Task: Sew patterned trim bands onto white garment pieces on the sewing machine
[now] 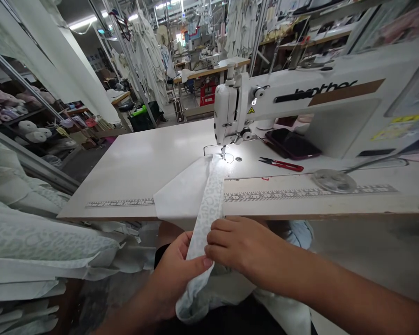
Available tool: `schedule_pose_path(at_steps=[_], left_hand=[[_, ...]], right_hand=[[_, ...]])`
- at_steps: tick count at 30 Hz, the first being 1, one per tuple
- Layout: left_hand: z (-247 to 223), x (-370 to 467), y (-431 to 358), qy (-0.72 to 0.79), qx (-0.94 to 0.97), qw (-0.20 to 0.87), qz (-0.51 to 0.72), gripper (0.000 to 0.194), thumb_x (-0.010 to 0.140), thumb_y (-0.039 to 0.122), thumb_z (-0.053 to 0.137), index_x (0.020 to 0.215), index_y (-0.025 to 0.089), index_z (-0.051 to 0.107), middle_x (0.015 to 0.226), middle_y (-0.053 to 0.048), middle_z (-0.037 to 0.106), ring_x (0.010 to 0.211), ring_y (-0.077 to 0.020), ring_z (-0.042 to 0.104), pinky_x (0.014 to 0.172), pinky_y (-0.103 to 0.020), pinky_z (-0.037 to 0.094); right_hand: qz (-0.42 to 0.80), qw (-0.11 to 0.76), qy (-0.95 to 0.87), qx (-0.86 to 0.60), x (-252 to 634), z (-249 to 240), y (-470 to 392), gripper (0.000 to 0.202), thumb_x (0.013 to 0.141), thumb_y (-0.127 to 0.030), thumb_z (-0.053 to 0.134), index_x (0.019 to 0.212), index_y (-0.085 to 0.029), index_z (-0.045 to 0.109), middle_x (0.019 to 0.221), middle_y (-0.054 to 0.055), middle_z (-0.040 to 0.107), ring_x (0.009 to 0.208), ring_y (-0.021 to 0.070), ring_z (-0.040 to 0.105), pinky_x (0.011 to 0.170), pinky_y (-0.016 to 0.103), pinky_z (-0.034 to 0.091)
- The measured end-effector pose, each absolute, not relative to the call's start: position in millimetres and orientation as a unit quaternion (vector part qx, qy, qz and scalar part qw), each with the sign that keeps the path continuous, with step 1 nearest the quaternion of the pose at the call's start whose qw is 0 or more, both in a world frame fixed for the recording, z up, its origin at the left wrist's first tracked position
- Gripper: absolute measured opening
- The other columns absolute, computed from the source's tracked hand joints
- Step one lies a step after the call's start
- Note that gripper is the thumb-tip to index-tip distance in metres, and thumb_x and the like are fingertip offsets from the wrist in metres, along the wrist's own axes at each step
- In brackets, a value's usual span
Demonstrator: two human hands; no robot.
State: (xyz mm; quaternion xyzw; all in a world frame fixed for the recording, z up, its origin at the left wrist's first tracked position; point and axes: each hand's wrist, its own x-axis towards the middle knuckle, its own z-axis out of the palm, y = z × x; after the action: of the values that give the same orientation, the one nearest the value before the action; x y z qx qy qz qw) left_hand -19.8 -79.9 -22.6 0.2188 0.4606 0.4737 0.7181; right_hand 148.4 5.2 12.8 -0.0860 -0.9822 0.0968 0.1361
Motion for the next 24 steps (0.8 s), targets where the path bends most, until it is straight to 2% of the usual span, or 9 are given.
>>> schedule_pose_path(at_steps=[4,7,10,12,14,16,18,22,24], left_hand=[[-7.4,-19.1,-80.0,0.408,0.221,0.752,0.467,0.052,0.066,0.024,0.084,0.109,0.016,0.056,0.096,-0.007,0.067,0.081,-0.0162,0.064,0.071,-0.025,0.048],[-3.0,-21.6,-65.4,0.425,0.33,0.733,0.417,0.049,0.07,0.031,0.081,0.11,0.017,0.055,0.084,-0.004,0.067,0.072,-0.0152,0.064,0.067,-0.026,0.049],[-10.1,-22.0,-24.9,0.547,0.528,0.525,0.382,0.028,0.084,0.039,0.064,0.101,0.017,0.061,0.084,-0.005,0.068,0.075,-0.0178,0.064,0.069,-0.03,0.051],[-18.7,-20.7,12.1,0.583,0.655,0.337,0.344,0.027,0.09,0.036,0.054,0.109,0.018,0.061,0.112,-0.011,0.067,0.105,-0.024,0.061,0.091,-0.039,0.048],[-26.5,-23.3,48.1,0.57,0.754,0.21,0.251,0.041,0.093,0.037,0.05,0.129,0.018,0.052,0.142,-0.013,0.049,0.135,-0.0285,0.039,0.111,-0.05,0.031],[-30.6,-35.6,75.7,0.564,0.803,0.146,0.129,0.054,0.094,0.047,0.044,0.142,0.021,0.039,0.154,-0.011,0.031,0.144,-0.0307,0.02,0.114,-0.061,0.012],[-30.0,-58.9,92.0,0.565,0.815,0.118,0.046,0.057,0.096,0.052,0.036,0.146,0.026,0.03,0.156,-0.009,0.024,0.145,-0.0304,0.016,0.111,-0.067,0.006],[-20.2,-105.5,98.9,0.601,0.795,0.083,0.007,0.049,0.099,0.045,0.029,0.145,0.03,0.032,0.156,-0.007,0.026,0.145,-0.031,0.018,0.107,-0.07,0.01],[-15.7,-105.8,98.3,0.616,0.785,0.055,0.025,0.044,0.097,0.041,0.036,0.139,0.029,0.044,0.152,-0.007,0.035,0.143,-0.0354,0.021,0.105,-0.074,0.01]], right_hand=[[0.036,0.181,-0.98,-0.08,157.9,21.3,2.0,0.02,0.095,-0.017,0.047,0.098,-0.017,0.066,0.091,0.005,0.067,0.087,0.0199,0.057,0.074,0.036,0.05],[-0.023,0.255,-0.961,-0.102,181.7,8.2,-8.5,0.035,0.1,-0.017,0.032,0.102,-0.015,0.067,0.101,0.007,0.069,0.096,0.0213,0.059,0.085,0.038,0.049],[-0.053,0.32,-0.932,-0.16,209.5,-27.9,-22.7,0.036,0.101,-0.015,0.032,0.108,-0.015,0.066,0.109,0.008,0.07,0.115,0.022,0.055,0.095,0.038,0.047],[-0.053,0.324,-0.923,-0.202,221.6,-55.4,-30.3,0.033,0.099,-0.012,0.035,0.107,-0.015,0.067,0.107,0.008,0.071,0.123,0.0204,0.052,0.095,0.034,0.049],[-0.052,0.338,-0.914,-0.218,224.2,-76.5,-34.4,0.031,0.098,-0.011,0.037,0.102,-0.013,0.068,0.101,0.009,0.072,0.125,0.0198,0.051,0.093,0.03,0.051],[-0.049,0.361,-0.903,-0.228,216.9,-88.1,-35.2,0.028,0.098,-0.011,0.039,0.095,-0.013,0.068,0.097,0.008,0.073,0.121,0.0196,0.054,0.09,0.028,0.053],[-0.042,0.386,-0.889,-0.241,202.9,-91.9,-33.9,0.026,0.097,-0.011,0.042,0.091,-0.014,0.067,0.096,0.006,0.073,0.113,0.0184,0.06,0.086,0.027,0.054],[-0.024,0.426,-0.87,-0.248,178.5,-89.8,-30.2,0.026,0.097,-0.011,0.042,0.087,-0.017,0.066,0.092,0.001,0.074,0.098,0.0158,0.065,0.081,0.028,0.055],[-0.023,0.424,-0.871,-0.245,179.0,-86.1,-29.9,0.026,0.096,-0.01,0.043,0.087,-0.017,0.066,0.089,0.0,0.074,0.09,0.0148,0.066,0.08,0.028,0.055]])
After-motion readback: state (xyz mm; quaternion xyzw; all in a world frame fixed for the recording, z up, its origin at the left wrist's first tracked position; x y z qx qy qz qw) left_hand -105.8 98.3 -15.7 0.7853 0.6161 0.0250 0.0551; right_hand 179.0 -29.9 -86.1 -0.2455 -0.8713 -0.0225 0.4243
